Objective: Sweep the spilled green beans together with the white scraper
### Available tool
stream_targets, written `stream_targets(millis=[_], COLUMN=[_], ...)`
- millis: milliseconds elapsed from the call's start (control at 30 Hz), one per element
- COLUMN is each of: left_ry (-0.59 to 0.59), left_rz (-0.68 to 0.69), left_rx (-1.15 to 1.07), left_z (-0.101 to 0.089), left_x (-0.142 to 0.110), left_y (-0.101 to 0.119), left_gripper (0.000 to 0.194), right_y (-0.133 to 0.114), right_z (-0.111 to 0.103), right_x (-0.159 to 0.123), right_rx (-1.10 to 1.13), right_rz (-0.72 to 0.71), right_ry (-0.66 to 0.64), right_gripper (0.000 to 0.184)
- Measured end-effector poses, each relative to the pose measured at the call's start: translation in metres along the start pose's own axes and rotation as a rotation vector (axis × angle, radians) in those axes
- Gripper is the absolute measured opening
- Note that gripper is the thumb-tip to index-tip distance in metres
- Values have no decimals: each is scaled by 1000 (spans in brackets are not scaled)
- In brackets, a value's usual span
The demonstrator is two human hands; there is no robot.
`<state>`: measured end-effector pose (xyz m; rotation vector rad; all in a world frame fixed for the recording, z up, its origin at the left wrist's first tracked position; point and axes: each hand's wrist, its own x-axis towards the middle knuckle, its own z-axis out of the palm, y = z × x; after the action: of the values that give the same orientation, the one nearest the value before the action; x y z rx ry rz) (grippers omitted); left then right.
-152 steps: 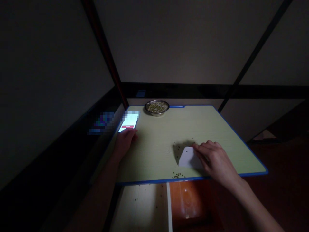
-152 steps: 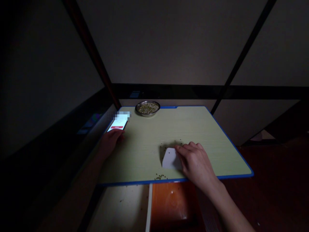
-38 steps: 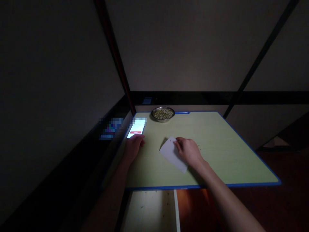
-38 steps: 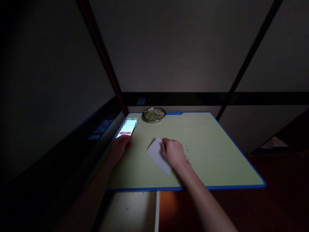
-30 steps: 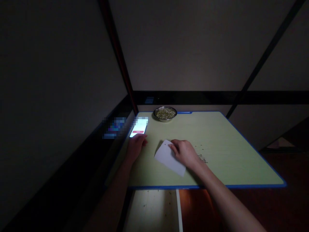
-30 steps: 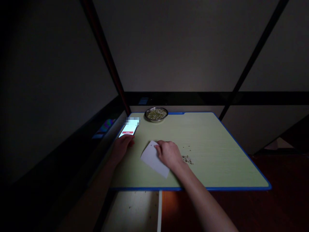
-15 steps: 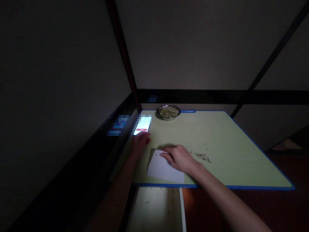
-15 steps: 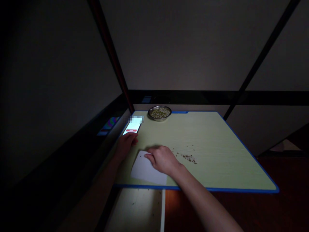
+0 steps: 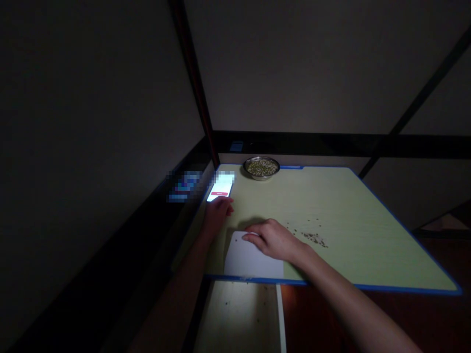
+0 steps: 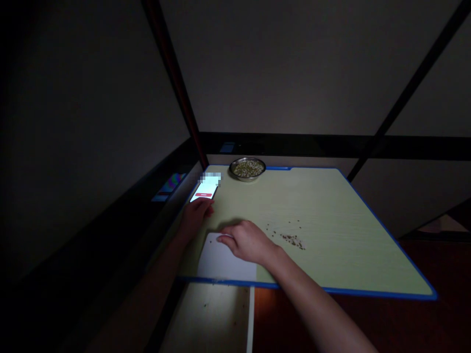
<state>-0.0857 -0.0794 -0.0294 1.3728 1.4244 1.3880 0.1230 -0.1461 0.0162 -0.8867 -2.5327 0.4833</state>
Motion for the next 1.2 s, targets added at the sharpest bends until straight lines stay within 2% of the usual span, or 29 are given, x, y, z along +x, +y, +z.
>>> stream_targets(millis=[233, 700, 867, 1000, 1100, 1200], left_ry=[6, 0, 7, -6, -83, -319], left_rz=[-1, -13, -23, -5, 53, 102], left_rx=[3, -29, -27, -32, -55, -90], left_z=[0, 1, 2, 1, 4, 13], left_x=[0, 1, -1, -5, -10, -20], left_y=[1, 0, 5, 10, 22, 44], left_gripper=[21, 21, 21, 23, 28, 38], right_y=[-9, -22, -23, -17, -10, -5], right_z=[-6, -11, -29, -49, -61, -71], right_x=[-1, -7, -14, -29, -43, -52], right_rx=[68, 22, -1, 11, 100, 190], right_rz=[-9, -12, 84, 214, 244, 201], right_ry=[9, -5, 76, 159, 204, 216], right_gripper=[27, 28, 31, 23, 35, 45])
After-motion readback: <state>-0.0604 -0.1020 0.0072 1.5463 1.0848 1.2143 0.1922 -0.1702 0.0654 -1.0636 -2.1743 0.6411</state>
